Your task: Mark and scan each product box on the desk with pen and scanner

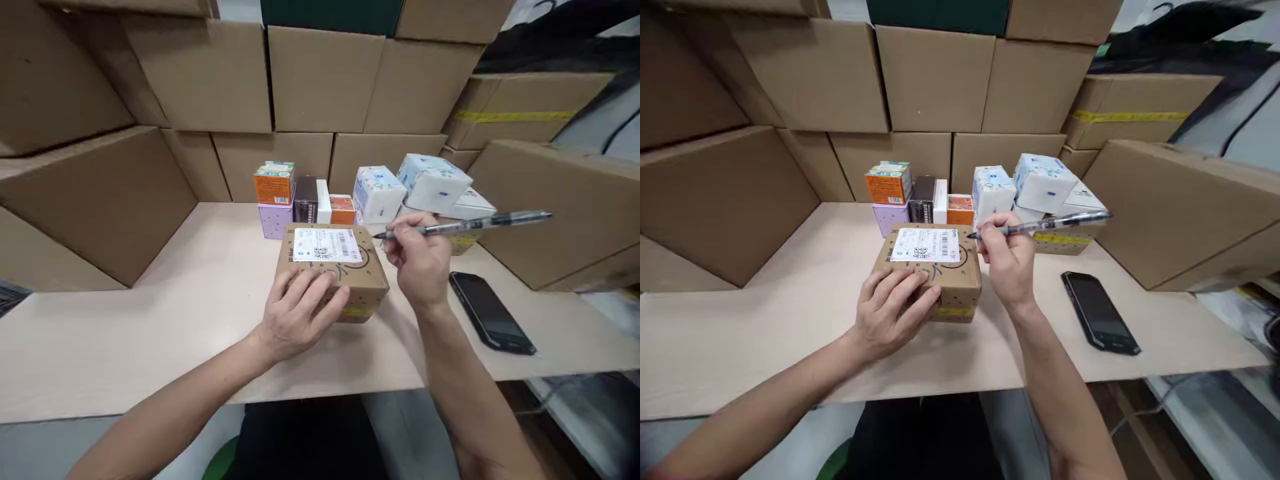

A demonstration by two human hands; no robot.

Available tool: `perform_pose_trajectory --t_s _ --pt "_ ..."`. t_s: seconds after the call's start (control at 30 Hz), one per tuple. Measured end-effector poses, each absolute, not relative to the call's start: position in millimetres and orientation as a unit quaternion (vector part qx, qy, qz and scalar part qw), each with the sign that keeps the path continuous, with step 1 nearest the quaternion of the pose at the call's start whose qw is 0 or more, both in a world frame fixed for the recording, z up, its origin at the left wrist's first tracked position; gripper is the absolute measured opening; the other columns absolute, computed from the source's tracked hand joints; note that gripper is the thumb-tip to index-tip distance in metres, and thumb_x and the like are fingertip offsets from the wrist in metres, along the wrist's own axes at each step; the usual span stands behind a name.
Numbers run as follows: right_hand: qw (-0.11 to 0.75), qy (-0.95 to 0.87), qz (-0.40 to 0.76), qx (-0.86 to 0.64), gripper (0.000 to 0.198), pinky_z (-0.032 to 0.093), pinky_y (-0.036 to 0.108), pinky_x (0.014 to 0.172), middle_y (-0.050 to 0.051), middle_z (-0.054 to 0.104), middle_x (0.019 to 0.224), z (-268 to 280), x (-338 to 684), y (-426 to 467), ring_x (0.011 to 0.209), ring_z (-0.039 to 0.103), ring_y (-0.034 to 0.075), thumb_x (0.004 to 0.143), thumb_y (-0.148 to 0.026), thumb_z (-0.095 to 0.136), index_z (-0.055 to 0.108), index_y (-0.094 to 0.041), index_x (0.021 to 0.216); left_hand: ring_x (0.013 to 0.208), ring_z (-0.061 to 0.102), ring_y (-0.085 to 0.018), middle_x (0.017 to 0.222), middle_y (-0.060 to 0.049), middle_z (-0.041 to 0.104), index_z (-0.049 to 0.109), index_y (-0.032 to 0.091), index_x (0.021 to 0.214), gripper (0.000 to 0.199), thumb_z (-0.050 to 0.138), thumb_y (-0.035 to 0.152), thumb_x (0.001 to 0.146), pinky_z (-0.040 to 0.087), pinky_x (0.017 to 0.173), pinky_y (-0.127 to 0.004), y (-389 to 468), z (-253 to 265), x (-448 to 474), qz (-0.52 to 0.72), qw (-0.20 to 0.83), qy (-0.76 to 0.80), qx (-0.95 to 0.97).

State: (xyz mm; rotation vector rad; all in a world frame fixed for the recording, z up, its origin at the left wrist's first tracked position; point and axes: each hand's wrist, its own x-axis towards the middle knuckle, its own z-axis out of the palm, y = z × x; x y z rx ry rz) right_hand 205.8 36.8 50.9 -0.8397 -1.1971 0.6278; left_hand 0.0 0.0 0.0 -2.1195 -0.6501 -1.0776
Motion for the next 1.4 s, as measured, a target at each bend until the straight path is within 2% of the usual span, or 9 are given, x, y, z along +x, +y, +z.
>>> perform_pose_trajectory --t_s 0.13,0.3,0.53,0.73,1.4 --pt "0.686 -0.537 0.286 -0.399 0.018 0.033 0.021 0.046 -0.005 0.051 0.056 26.9 202.0 35.4 0.048 0.042 0.008 0.087 -0.034 0.062 0.059 -0.021 0.077 0.105 0.064 -0.025 0.112 -0.008 0.074 0.066 0.019 0.117 0.034 0.072 0.02 0.083 0.045 0.097 -0.043 -1.0 0.8 0.9 -0.394 0.342 -0.285 -0.804" --pt "0.707 -0.527 0.303 -0.36 0.021 0.031 0.021 0.045 -0.005 0.051 0.059 20.2 202.6 28.6 0.049 0.042 0.009 0.09 -0.037 0.061 0.058 -0.022 0.077 0.103 0.064 -0.026 0.11 -0.007 0.075 0.067 0.018 0.115 0.034 0.071 0.016 0.081 0.044 0.097 -0.045 -4.3 0.0 5.2 -0.403 0.329 -0.303 -0.799" --pt "0.685 -0.568 0.251 -0.381 0.024 0.033 0.024 0.051 -0.006 0.046 0.059 17.4 201.5 25.8 0.052 0.039 0.01 0.095 -0.037 0.057 0.057 -0.022 0.077 0.103 0.062 -0.026 0.107 -0.006 0.075 0.067 0.017 0.117 0.038 0.073 0.017 0.08 0.041 0.096 -0.044 -3.7 -1.3 4.9 -0.412 0.322 -0.303 -0.797" --pt "0.665 -0.606 0.189 -0.393 0.023 0.039 0.026 0.06 -0.005 0.051 0.064 20.4 200.5 26.7 0.059 0.045 0.011 0.095 -0.033 0.056 0.057 -0.021 0.076 0.1 0.061 -0.025 0.103 -0.006 0.075 0.068 0.018 0.116 0.035 0.071 0.016 0.082 0.039 0.095 -0.043 -0.3 0.2 7.3 -0.417 0.33 -0.307 -0.789" --pt "0.629 -0.623 0.192 -0.423 0.026 0.037 0.025 0.059 -0.006 0.047 0.063 21.3 201.0 27.6 0.058 0.043 0.011 0.096 -0.037 0.052 0.053 -0.022 0.076 0.103 0.059 -0.025 0.105 -0.006 0.072 0.067 0.021 0.117 0.035 0.068 0.018 0.083 0.036 0.098 -0.042 -0.2 -4.4 7.3 -0.418 0.323 -0.319 -0.787"
